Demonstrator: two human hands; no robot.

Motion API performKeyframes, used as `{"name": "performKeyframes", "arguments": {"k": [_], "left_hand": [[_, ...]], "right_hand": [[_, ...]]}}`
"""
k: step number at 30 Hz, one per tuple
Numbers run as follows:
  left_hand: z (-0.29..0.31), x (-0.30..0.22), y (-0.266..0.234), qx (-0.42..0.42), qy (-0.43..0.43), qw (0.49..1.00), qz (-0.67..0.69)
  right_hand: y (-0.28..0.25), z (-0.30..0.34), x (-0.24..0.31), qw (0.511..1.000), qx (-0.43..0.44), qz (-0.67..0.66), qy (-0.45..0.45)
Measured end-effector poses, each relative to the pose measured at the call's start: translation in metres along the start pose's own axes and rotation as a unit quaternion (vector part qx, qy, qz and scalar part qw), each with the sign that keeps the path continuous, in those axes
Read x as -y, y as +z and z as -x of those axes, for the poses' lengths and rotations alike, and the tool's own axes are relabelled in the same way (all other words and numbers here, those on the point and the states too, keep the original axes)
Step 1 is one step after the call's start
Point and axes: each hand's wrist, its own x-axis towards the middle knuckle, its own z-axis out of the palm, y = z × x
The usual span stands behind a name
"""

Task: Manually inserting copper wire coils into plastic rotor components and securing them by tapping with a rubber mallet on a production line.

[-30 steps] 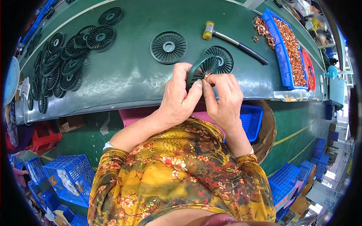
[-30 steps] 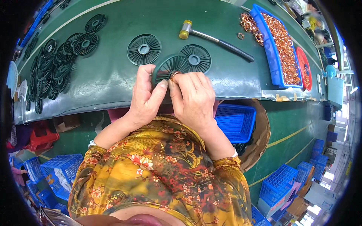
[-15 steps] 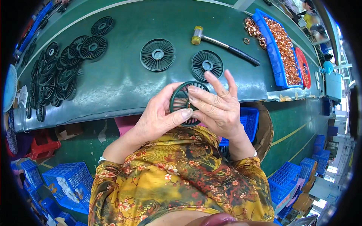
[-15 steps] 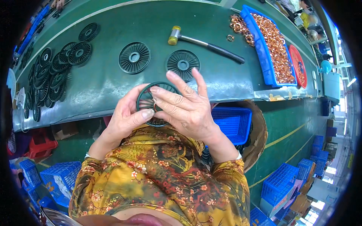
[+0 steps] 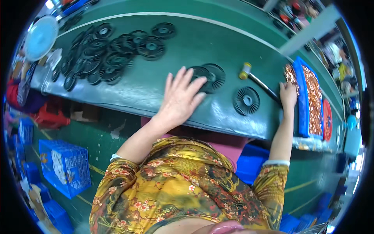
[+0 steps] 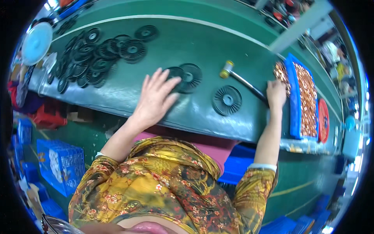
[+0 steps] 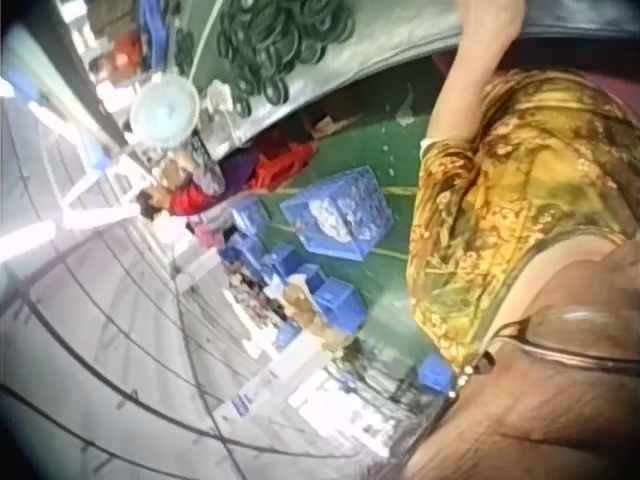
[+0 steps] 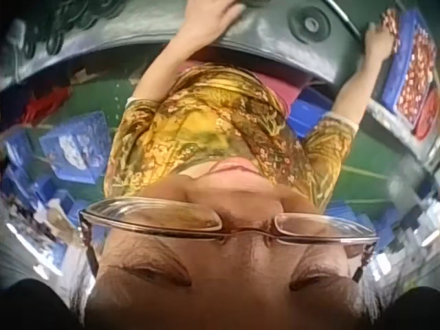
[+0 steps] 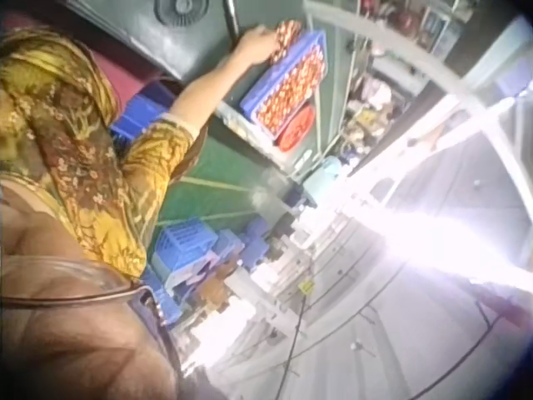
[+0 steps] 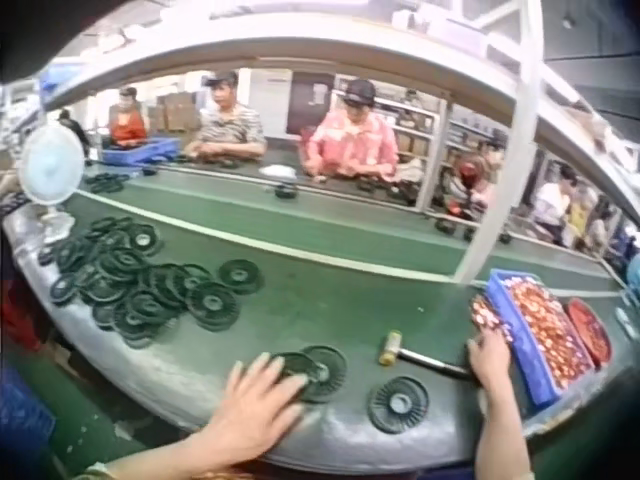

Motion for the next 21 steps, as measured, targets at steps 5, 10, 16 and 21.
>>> {"name": "performKeyframes", "arguments": {"k": [5,10,16,21], "left_hand": [[-0.015,0.04,-0.033,-0.06,0.012,0.996,-0.064],[-0.054,0.108,-0.06,-0.022,-0.006,0.97,-0.24],[-0.059,0.147,-0.054,0.041,0.003,0.974,-0.224],[-0.044,0.125,-0.051,-0.088,-0.151,0.984,0.024]], "right_hand": [[-0.002,0.006,0.027,0.991,-0.05,-0.123,-0.024],[0.003,-0.003,0.015,0.995,-0.097,-0.03,0.007],[-0.01,0.01,0.034,0.998,0.025,-0.021,0.044],[-0.035,0.053,0.076,0.929,-0.182,-0.28,-0.156]]}}
